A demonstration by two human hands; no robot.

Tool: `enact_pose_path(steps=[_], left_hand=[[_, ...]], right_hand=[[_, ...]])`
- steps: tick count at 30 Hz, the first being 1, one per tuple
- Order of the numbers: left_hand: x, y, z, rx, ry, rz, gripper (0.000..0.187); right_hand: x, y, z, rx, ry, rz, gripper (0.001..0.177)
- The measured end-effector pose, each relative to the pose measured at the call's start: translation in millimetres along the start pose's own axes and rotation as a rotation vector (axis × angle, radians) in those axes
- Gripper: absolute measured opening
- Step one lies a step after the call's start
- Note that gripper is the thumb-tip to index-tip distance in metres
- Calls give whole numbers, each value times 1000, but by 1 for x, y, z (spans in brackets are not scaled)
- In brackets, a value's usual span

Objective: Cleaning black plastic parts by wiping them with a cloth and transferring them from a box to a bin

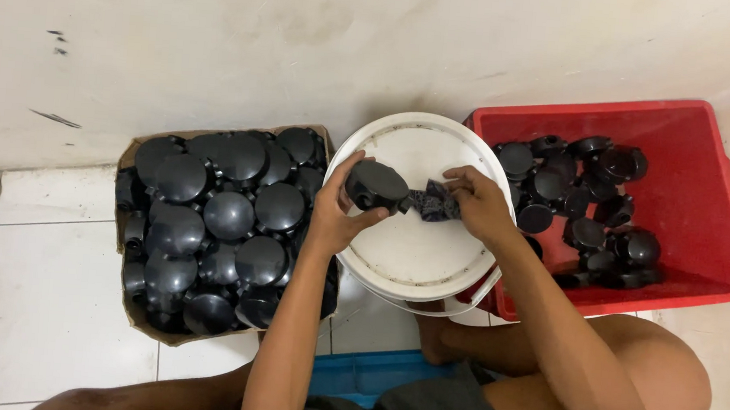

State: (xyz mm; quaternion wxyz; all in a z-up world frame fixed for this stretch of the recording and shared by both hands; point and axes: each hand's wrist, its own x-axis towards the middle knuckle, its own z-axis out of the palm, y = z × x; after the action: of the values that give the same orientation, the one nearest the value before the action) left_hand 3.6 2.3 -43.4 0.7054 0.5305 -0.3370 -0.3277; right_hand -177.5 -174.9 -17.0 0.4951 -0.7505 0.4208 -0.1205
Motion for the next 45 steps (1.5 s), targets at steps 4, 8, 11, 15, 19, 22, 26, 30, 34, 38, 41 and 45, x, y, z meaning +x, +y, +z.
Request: enact_pose_path(steps=[4, 8, 11, 15, 19, 22, 26, 30, 34, 38, 41, 45], left_hand=[[-1, -11, 2, -8, 27, 15, 87], [1, -28, -1, -34, 56, 27, 75], [4, -32, -2, -91, 115, -4, 67], [9, -46, 5, -155, 198, -85, 55], [-1, -15, 13, -232, 185, -125, 60], [0, -14, -6, -281, 191, -84, 64], [8, 12, -35, -22, 476, -25, 42], [12, 53, -61, 238, 562, -57, 53], [25, 35, -89, 429, 545, -204, 46], [40, 21, -97, 573, 479, -388, 51], [53, 2, -101, 625, 463, -409, 54], [65, -8, -105, 759, 382, -480, 58]], right_hand=[[-3, -22, -7, -365, 328, -434, 32], [-8, -45, -6, -292, 338, -523, 20], [-19, -71, 2, -263, 135, -613, 25], [-25, -83, 25, -240, -56, -600, 48], [-12, -97, 36, -124, -28, -344, 47], [-4, -118, 47, -123, -13, -362, 38], [15, -136, 78, -135, -23, -407, 40], [29, -153, 107, -98, -59, -417, 49], [69, -137, 130, -238, -142, -405, 39], [121, -101, 157, -426, -226, -366, 37], [140, -99, 170, -601, -319, -314, 42], [137, -131, 169, -806, -558, -188, 60]])
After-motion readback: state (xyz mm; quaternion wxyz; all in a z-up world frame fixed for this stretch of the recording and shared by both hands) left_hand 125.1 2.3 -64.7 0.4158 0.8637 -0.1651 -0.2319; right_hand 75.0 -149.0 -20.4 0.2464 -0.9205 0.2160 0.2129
